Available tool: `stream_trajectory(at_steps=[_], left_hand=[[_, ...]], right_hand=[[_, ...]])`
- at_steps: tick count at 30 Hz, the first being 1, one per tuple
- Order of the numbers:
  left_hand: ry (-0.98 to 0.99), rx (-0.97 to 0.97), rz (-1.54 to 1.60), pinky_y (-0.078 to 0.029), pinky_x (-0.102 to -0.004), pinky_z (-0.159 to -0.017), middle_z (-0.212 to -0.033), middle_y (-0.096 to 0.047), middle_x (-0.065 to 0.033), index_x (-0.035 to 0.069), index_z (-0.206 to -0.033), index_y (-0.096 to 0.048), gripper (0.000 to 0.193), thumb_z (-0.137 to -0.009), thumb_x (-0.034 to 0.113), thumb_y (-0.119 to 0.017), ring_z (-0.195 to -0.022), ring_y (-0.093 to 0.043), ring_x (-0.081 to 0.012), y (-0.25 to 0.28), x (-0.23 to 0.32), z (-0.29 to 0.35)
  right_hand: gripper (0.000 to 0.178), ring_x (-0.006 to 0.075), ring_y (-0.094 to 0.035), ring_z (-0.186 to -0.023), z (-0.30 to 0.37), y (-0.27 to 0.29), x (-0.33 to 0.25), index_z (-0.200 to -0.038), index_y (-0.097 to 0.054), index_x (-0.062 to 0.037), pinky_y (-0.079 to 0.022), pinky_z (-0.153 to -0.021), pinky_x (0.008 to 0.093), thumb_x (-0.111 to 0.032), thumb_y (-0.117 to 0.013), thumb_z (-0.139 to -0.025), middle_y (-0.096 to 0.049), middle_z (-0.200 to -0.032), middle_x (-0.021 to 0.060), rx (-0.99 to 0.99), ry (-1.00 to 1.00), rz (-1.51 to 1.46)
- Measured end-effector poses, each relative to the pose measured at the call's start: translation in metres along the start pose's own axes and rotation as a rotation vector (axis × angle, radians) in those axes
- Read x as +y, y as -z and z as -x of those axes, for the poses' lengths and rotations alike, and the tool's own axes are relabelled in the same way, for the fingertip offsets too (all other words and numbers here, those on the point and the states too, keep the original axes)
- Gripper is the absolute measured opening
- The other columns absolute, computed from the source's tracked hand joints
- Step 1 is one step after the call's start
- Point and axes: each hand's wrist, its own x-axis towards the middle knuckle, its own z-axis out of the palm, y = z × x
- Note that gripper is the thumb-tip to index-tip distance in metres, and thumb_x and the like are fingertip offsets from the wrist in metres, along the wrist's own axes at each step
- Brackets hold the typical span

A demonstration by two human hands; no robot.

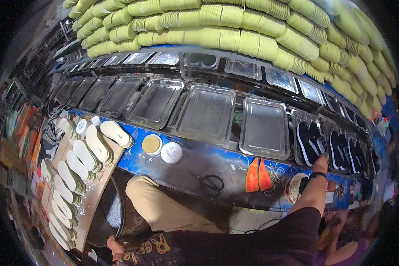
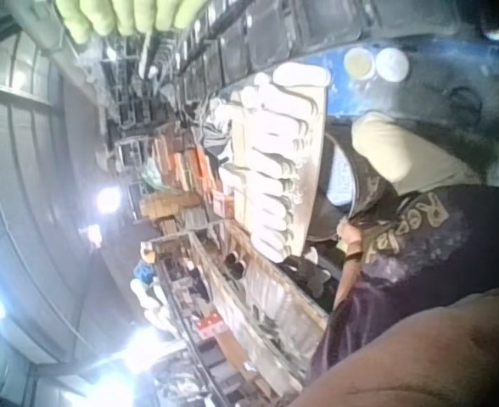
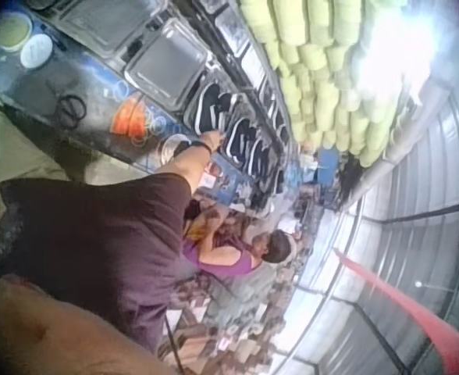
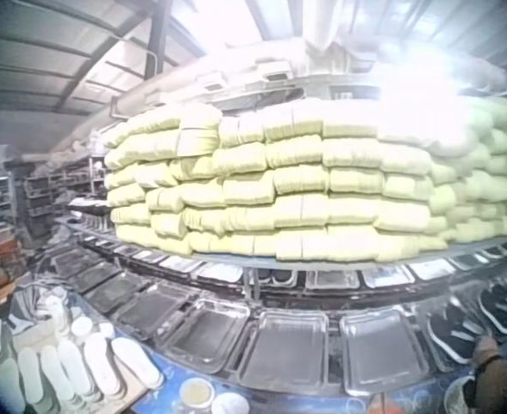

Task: Assembling shoes by inserting insoles and using scissors to adjust materials before placing completed uppers on a conveyor belt.

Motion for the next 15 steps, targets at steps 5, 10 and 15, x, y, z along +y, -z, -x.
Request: stream_trajectory(at_steps=[5,10,15], left_hand=[[-0.052,0.106,-0.086,-0.039,-0.0433,-0.086,-0.088,-0.058,-0.0168,0.003,-0.088,-0.059,0.028,-0.061,0.009,-0.059,-0.092,-0.053,-0.0362,-0.005,-0.002,0.001],[-0.003,0.050,-0.035,-0.041,-0.0441,-0.084,-0.090,-0.061,-0.0134,0.007,-0.088,-0.063,0.027,-0.061,0.010,-0.062,-0.091,-0.055,-0.0342,-0.002,0.002,-0.002],[0.011,0.068,-0.069,-0.041,-0.0433,-0.077,-0.081,-0.060,-0.0115,0.009,-0.081,-0.063,0.019,-0.062,0.014,-0.061,-0.084,-0.056,-0.0322,0.007,0.014,-0.001]], right_hand=[[0.049,0.0346,-0.060,-0.108,-0.018,-0.002,0.005,-0.106,-0.062,0.0011,-0.050,-0.091,0.0389,-0.006,-0.078,-0.060,-0.063,-0.110,0.0212,-0.134,0.084,-0.016],[0.045,0.0379,-0.063,-0.099,-0.014,0.019,-0.056,-0.103,-0.063,0.0040,-0.050,-0.083,0.0400,-0.017,-0.080,-0.068,-0.066,-0.100,0.0246,-0.088,0.231,-0.370],[0.044,0.0434,-0.062,-0.087,0.064,0.084,-0.202,-0.099,-0.062,0.0063,-0.048,-0.076,0.0426,-0.030,-0.074,-0.077,-0.065,-0.090,0.0280,0.200,0.491,-0.411]])
